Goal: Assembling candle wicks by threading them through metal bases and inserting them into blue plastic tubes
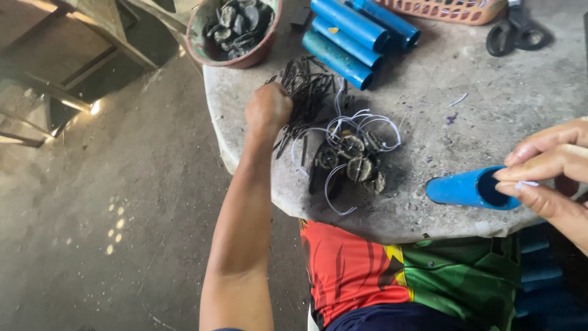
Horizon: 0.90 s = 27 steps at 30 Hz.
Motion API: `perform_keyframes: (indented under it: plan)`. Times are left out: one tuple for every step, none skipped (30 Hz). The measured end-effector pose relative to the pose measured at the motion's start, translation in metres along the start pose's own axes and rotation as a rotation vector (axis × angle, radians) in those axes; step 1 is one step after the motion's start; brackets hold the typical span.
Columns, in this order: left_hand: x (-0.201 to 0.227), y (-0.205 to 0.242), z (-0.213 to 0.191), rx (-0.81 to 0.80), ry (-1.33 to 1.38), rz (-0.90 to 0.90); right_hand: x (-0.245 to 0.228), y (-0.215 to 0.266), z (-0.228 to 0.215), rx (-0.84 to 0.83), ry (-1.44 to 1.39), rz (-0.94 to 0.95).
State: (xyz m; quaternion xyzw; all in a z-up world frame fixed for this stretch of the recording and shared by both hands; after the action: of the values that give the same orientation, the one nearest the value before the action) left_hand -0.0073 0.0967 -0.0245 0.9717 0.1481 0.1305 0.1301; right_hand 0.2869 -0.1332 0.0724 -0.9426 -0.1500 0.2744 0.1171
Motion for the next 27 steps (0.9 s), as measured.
perform_keyframes:
  plan:
    - [-0.003, -0.001, 0.002, -0.005, -0.006, 0.009, 0.001, 0.001, -0.001, 0.003, 0.001, 0.012]
    - [-0.003, -0.002, -0.001, 0.014, 0.080, 0.049, -0.001, 0.001, -0.003, 0.016, -0.010, -0.004]
    - [-0.008, -0.002, -0.003, 0.031, 0.166, 0.078, -0.003, 0.001, -0.003, 0.022, -0.026, -0.022]
    - [-0.012, -0.002, 0.000, 0.024, 0.160, 0.077, 0.005, 0.005, -0.001, 0.018, -0.030, -0.015]
    - [-0.013, -0.003, -0.001, 0.019, 0.257, 0.117, 0.008, 0.006, 0.001, 0.029, -0.068, -0.057]
    - [-0.014, -0.003, -0.004, 0.016, 0.355, 0.157, 0.011, 0.006, 0.003, 0.041, -0.106, -0.098]
    - [-0.016, -0.003, -0.006, 0.021, 0.355, 0.153, 0.023, 0.006, 0.004, 0.040, -0.109, -0.104]
    - [-0.017, -0.003, -0.004, -0.012, 0.402, 0.144, 0.033, 0.005, 0.010, -0.010, -0.134, -0.129]
    - [-0.018, -0.002, -0.001, -0.051, 0.448, 0.137, 0.042, 0.007, 0.016, -0.062, -0.158, -0.148]
    - [-0.019, 0.000, -0.002, -0.051, 0.447, 0.133, 0.040, 0.008, 0.019, -0.065, -0.161, -0.149]
    - [-0.020, 0.001, -0.002, -0.050, 0.402, 0.113, 0.038, 0.008, 0.019, -0.030, -0.143, -0.146]
    - [-0.021, 0.002, -0.002, -0.048, 0.357, 0.094, 0.037, 0.009, 0.018, 0.005, -0.124, -0.142]
    - [-0.020, 0.000, 0.002, -0.048, 0.356, 0.095, 0.031, 0.007, 0.015, 0.006, -0.123, -0.141]
    - [-0.018, -0.001, -0.002, 0.062, 0.240, 0.105, 0.026, 0.006, 0.012, 0.008, -0.113, -0.119]
    - [-0.016, -0.001, -0.005, 0.171, 0.123, 0.113, 0.022, 0.004, 0.009, 0.009, -0.104, -0.097]
    - [-0.008, 0.006, -0.006, 0.170, 0.122, 0.113, 0.021, 0.004, 0.008, 0.009, -0.105, -0.095]
    - [0.003, 0.012, 0.000, 0.119, 0.051, 0.137, 0.021, 0.004, 0.008, -0.014, -0.076, -0.082]
    - [0.013, 0.019, 0.005, 0.067, -0.021, 0.160, 0.020, 0.004, 0.009, -0.036, -0.047, -0.068]
    - [0.017, 0.018, 0.012, 0.067, -0.019, 0.159, 0.017, 0.003, 0.009, -0.036, -0.046, -0.069]
    - [0.021, 0.017, 0.024, 0.044, -0.142, 0.162, 0.012, 0.001, 0.009, -0.036, -0.039, -0.078]
    - [0.026, 0.016, 0.036, 0.022, -0.265, 0.168, 0.008, 0.000, 0.008, -0.033, -0.029, -0.084]
    - [0.028, 0.015, 0.037, 0.023, -0.263, 0.171, 0.002, -0.004, 0.005, -0.031, -0.026, -0.083]
    - [0.030, 0.015, 0.036, 0.044, -0.284, 0.173, -0.006, -0.008, 0.003, -0.034, -0.009, -0.098]
    - [0.033, 0.015, 0.036, 0.066, -0.304, 0.174, -0.013, -0.012, 0.001, -0.038, 0.007, -0.112]
    - [0.035, 0.019, 0.028, 0.066, -0.305, 0.178, -0.014, -0.013, 0.000, -0.035, 0.009, -0.109]
    - [0.032, 0.022, 0.023, 0.014, -0.264, 0.123, -0.015, -0.014, -0.001, -0.022, -0.015, -0.113]
    - [0.029, 0.025, 0.018, -0.035, -0.222, 0.068, -0.016, -0.016, -0.002, -0.005, -0.038, -0.119]
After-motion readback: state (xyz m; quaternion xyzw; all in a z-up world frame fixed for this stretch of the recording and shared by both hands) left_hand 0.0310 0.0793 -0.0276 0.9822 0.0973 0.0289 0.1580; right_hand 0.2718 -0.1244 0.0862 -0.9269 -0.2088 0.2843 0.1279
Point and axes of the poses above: each hand's wrist, its own y-axis away from the middle knuckle, its own z-axis out of the palm, x = y × z, the point moved 10 cm from there along -y, towards the middle knuckle, and after that the axes turned 11 degrees about -z, right-handed, at the moved point
